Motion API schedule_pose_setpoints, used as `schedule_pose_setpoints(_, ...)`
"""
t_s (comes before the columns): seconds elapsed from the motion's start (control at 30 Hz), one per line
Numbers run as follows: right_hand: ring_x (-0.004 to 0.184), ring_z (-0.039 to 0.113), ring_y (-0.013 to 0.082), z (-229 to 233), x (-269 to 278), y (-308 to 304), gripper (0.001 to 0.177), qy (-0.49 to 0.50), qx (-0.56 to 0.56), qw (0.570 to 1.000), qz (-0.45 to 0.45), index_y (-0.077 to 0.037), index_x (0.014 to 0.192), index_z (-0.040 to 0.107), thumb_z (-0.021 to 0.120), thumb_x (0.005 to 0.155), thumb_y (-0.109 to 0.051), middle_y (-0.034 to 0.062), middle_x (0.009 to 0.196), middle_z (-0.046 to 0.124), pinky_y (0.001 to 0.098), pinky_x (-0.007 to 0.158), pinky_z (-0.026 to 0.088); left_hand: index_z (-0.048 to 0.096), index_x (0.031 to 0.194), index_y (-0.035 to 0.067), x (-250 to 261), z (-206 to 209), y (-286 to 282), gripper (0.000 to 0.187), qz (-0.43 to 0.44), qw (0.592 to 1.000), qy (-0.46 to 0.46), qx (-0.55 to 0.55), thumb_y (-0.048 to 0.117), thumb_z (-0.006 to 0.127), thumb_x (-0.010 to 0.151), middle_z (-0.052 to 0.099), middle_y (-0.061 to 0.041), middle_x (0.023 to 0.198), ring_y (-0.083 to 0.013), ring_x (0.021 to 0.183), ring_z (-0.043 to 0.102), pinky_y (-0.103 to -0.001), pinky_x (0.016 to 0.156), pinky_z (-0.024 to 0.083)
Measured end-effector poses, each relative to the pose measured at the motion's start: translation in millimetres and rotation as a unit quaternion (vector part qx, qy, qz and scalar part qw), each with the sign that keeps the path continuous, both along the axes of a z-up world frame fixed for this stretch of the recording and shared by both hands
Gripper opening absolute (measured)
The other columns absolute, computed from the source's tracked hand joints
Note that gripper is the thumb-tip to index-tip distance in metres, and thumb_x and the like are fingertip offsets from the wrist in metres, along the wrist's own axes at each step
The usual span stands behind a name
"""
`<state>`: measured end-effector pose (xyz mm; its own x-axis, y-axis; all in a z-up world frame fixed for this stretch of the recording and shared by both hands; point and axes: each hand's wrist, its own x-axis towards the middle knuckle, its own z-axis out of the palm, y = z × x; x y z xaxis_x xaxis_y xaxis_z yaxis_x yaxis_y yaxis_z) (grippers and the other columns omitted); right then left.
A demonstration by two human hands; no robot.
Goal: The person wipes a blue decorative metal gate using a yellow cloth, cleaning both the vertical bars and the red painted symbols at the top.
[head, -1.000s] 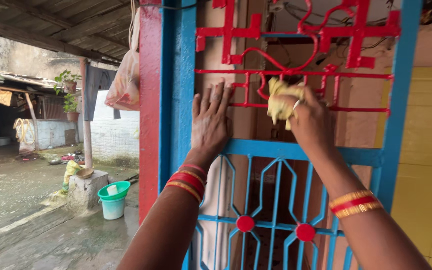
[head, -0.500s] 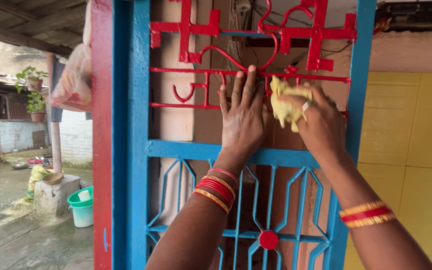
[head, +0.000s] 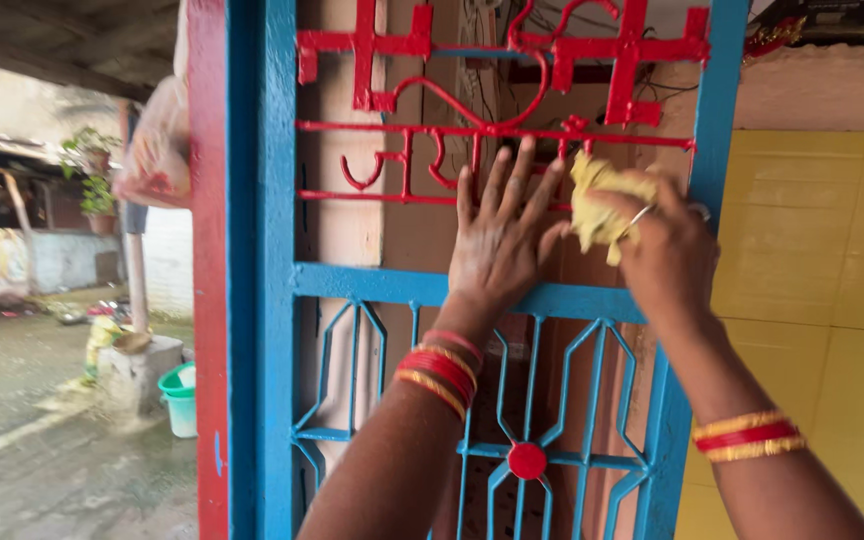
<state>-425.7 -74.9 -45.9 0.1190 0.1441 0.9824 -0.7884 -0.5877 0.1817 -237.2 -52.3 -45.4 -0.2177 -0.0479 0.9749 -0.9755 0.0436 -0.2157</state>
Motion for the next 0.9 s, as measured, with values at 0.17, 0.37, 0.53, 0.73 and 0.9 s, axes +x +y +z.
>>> schedule_pose_setpoints(0.17, 0.115, 0.07, 0.0276, -19, -40, -3, 0.056, 0.011, -0.017, 1.0, 0.017, -0.025, 0.125, 0.075, 0.071, 0.081, 0.009, 0.0008, 0.136, 0.065, 0.0398, 0.092, 0.059, 0.026, 0.162, 0.026, -1, -11, 4, 0.073, 0.002, 0.999, 0.021, 0.031, 0.051, 0.052, 0.099, 0.017, -0.007, 0.171, -0.0311, 0.157, 0.022, -0.061, 0.128, 0.009)
schedule_pose_setpoints(0.37, 0.103, 0.068, 0.0294, -29, -10, 1, 0.055, 0.002, 0.045, 0.999, 0.018, -0.026, 0.12, 0.077, 0.069, 0.078, 0.009, -0.0013, 0.132, 0.067, 0.041, 0.084, 0.058, 0.026, 0.164, 0.018, -35, -10, -6, 0.075, 0.051, 0.998, -0.021, 0.027, 0.044, 0.053, 0.1, 0.015, -0.008, 0.174, -0.0295, 0.162, 0.016, -0.06, 0.129, 0.007)
schedule_pose_setpoints(0.53, 0.122, 0.067, 0.0278, -45, -51, 6, 0.065, -0.025, 0.0, 0.999, 0.03, -0.03, 0.126, 0.074, 0.068, 0.076, 0.01, -0.0021, 0.136, 0.064, 0.0402, 0.098, 0.056, 0.033, 0.162, 0.019, -56, -10, -13, 0.07, -0.016, 0.999, -0.009, 0.029, 0.034, 0.054, 0.096, 0.014, -0.013, 0.172, -0.032, 0.16, 0.013, -0.061, 0.127, 0.005)
schedule_pose_setpoints(0.73, 0.114, 0.064, 0.0369, 15, -77, -29, 0.063, -0.047, 0.022, 0.999, -0.008, -0.031, 0.134, 0.072, 0.077, 0.081, 0.004, 0.0077, 0.134, 0.06, 0.0456, 0.092, 0.055, 0.039, 0.157, 0.016, -58, -11, -12, 0.068, 0.004, 0.998, -0.034, 0.045, 0.028, 0.055, 0.092, 0.017, -0.014, 0.171, -0.0319, 0.159, 0.015, -0.062, 0.126, 0.007)
schedule_pose_setpoints(0.9, 0.112, 0.063, 0.0394, 26, -81, -31, 0.059, -0.055, 0.051, 0.997, -0.019, -0.031, 0.135, 0.072, 0.079, 0.086, 0.001, 0.0112, 0.13, 0.059, 0.0502, 0.09, 0.056, 0.042, 0.153, 0.01, -76, -16, -11, 0.071, 0.006, 0.997, 0.016, 0.078, 0.026, 0.06, 0.086, 0.027, -0.011, 0.167, -0.0329, 0.157, 0.019, -0.063, 0.126, 0.006)
